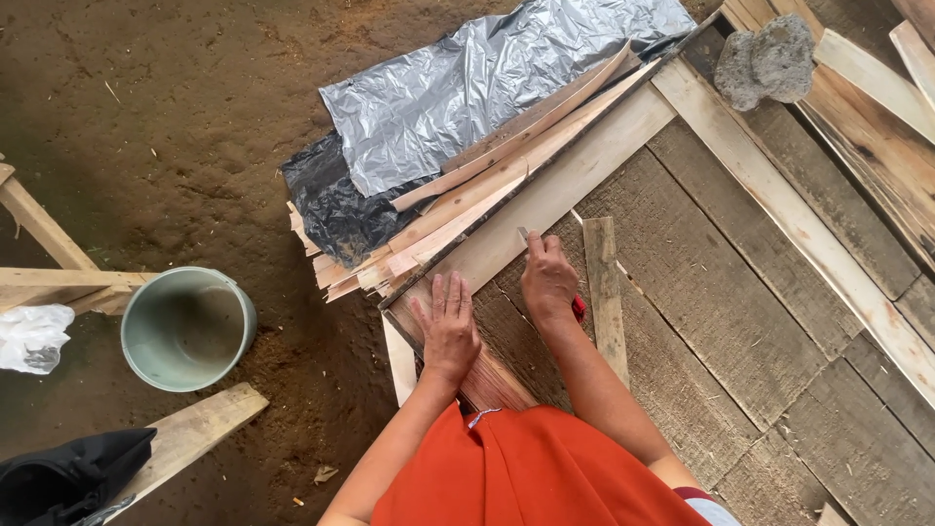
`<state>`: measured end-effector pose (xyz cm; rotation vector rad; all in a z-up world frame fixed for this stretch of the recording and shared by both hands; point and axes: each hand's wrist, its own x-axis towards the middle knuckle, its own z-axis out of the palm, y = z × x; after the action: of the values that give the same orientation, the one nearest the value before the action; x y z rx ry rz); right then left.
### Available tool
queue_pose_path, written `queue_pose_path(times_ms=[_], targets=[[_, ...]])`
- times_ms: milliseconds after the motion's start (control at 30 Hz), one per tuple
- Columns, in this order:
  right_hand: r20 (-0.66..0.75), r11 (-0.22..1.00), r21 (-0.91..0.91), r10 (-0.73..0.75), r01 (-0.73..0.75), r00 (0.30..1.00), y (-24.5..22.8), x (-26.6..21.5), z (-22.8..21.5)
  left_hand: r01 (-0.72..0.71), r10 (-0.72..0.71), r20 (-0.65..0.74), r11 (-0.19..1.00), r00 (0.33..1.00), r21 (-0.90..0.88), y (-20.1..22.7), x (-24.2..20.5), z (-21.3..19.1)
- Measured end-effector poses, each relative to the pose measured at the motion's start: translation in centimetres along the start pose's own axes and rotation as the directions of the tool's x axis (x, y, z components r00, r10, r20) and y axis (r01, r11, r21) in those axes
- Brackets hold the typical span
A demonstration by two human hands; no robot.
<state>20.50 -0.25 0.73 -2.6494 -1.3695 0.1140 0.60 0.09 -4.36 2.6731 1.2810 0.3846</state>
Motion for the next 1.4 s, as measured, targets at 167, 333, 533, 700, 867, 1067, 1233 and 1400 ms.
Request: queue_pose_path(times_ms=[167, 333, 533, 700, 867, 1067, 1233, 1400], targets=[[-0.016, 1.0, -0.008, -0.004, 0.004, 1.0, 0.4, 0.0, 0.8, 0.004, -0.004, -0.022, 1.0, 1.0, 0.0, 0.1, 0.3, -0.1], [0.017, 0.997, 0.076, 0.02, -0.021, 1.0, 0.3, -0.2, 0.7, 0.003, -0.001, -0.047, 1.0, 0.999, 0.028, 0.2, 1.3, -0.7], [0.033, 0.993, 0.114, -0.008, 0.004, 0.999, 1.1, 0.1, 2.0, -0.04, 0.036, -0.073, 0.998, 0.997, -0.046, 0.7, 5.6, 0.8], [0.244, 0.945, 0.301, 0.054, -0.128, 0.968, 1.4, 1.0, -1.8, -0.224, 0.194, -0.259, 0.97, 0.946, -0.092, 3.1, 9.6, 1.2], [0.334, 0.87, 0.422, 0.112, -0.255, 0.936, 5.0, 2.9, -0.8, -0.257, 0.222, -0.232, 0.957, 0.947, -0.134, 5.4, 12.5, 1.3], [0.283, 0.77, 0.507, 0.277, -0.388, 0.918, 9.0, 6.2, -5.5, -0.342, 0.305, -0.18, 0.909, 0.935, -0.238, 10.5, 17.2, 3.2], [0.109, 0.771, 0.489, 0.411, -0.409, 0.905, 15.0, 11.2, -5.1, -0.387, 0.376, -0.096, 0.875, 0.922, -0.292, 17.0, 23.8, 4.1], [-0.077, 0.782, 0.443, 0.521, -0.439, 0.85, 19.7, 17.2, -4.6, -0.406, 0.434, 0.045, 0.87, 0.9, -0.282, 21.9, 31.0, 6.8]])
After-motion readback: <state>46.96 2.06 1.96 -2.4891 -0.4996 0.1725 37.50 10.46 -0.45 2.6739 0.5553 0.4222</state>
